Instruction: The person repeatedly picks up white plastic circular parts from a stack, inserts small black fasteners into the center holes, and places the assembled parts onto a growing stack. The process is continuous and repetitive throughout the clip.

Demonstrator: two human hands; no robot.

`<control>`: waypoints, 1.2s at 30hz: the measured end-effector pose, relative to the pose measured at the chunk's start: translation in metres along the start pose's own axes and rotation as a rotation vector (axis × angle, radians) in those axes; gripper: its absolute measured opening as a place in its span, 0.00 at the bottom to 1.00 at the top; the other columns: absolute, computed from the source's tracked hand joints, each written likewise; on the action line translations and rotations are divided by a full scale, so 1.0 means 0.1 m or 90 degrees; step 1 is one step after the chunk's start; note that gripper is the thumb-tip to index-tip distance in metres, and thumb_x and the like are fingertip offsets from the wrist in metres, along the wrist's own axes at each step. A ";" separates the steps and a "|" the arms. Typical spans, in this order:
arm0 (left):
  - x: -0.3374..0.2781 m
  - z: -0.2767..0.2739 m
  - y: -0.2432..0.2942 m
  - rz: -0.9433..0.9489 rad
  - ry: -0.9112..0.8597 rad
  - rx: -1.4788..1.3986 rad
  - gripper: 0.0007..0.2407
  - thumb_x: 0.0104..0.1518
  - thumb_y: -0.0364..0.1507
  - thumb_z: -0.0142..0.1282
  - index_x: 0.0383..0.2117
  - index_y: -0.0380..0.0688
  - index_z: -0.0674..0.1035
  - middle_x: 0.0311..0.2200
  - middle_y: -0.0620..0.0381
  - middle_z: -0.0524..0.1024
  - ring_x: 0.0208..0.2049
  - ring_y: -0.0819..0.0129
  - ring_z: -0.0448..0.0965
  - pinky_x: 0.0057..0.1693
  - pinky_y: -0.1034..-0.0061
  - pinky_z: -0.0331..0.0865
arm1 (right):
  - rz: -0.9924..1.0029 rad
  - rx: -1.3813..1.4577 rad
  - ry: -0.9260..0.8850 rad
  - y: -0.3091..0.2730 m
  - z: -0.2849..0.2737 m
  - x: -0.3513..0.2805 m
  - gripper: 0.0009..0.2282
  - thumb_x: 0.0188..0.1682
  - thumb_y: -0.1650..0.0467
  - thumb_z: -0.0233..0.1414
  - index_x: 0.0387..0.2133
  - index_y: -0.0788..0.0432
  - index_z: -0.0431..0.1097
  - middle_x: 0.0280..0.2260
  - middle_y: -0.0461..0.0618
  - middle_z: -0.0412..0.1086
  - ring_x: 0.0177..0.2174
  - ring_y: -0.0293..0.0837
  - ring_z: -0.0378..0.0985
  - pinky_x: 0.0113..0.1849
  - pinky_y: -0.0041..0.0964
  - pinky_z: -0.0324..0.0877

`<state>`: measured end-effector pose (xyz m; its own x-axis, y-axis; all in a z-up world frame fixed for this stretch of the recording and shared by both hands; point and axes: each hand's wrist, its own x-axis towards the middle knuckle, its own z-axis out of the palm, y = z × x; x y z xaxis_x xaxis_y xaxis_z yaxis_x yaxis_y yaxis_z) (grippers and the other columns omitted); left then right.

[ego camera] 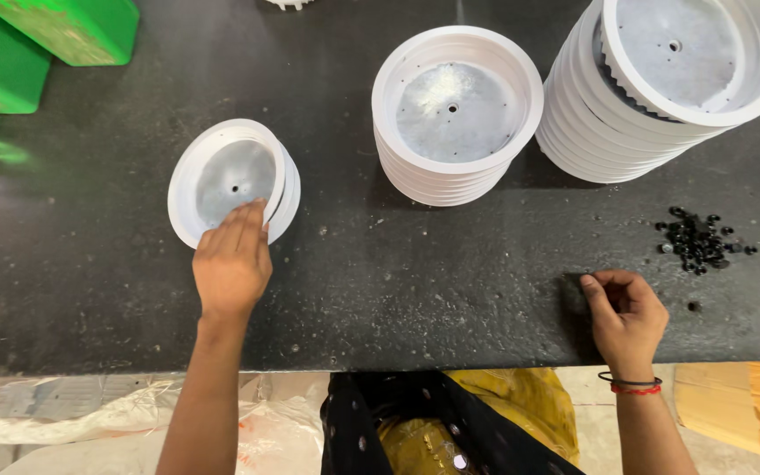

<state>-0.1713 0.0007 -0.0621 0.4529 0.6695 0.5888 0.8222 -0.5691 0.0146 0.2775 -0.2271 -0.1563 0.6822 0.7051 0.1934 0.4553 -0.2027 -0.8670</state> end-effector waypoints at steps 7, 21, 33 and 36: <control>-0.01 0.00 -0.04 0.029 -0.031 0.053 0.13 0.59 0.22 0.58 0.50 0.41 0.82 0.45 0.56 0.82 0.50 0.62 0.81 0.53 0.66 0.72 | -0.025 0.033 -0.008 -0.02 0.00 0.01 0.05 0.53 0.74 0.62 0.37 0.64 0.73 0.30 0.41 0.73 0.29 0.28 0.70 0.33 0.23 0.67; -0.18 0.13 -0.07 0.015 -0.031 0.104 0.15 0.60 0.27 0.62 0.54 0.46 0.81 0.46 0.60 0.81 0.51 0.67 0.80 0.52 0.70 0.71 | -0.029 -0.007 0.007 -0.19 0.04 0.05 0.06 0.46 0.72 0.62 0.30 0.62 0.74 0.24 0.45 0.74 0.24 0.32 0.73 0.30 0.28 0.70; -0.13 0.09 -0.15 0.038 -0.092 0.235 0.18 0.57 0.29 0.64 0.56 0.53 0.84 0.46 0.70 0.82 0.51 0.76 0.81 0.54 0.79 0.73 | -0.041 -0.019 -0.007 -0.29 -0.03 0.09 0.05 0.44 0.72 0.63 0.30 0.60 0.75 0.26 0.46 0.75 0.25 0.35 0.76 0.30 0.30 0.72; 0.10 -0.08 0.05 0.022 -0.094 0.154 0.20 0.52 0.35 0.65 0.50 0.40 0.82 0.52 0.55 0.80 0.53 0.60 0.80 0.57 0.66 0.73 | -0.051 -0.019 0.008 -0.25 -0.06 0.06 0.05 0.45 0.72 0.63 0.29 0.60 0.75 0.27 0.46 0.75 0.26 0.37 0.76 0.31 0.31 0.72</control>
<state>-0.1655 0.0007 -0.0498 0.5132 0.7242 0.4606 0.8555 -0.4744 -0.2073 0.2735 -0.2218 -0.1306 0.6505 0.7109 0.2671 0.5247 -0.1664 -0.8349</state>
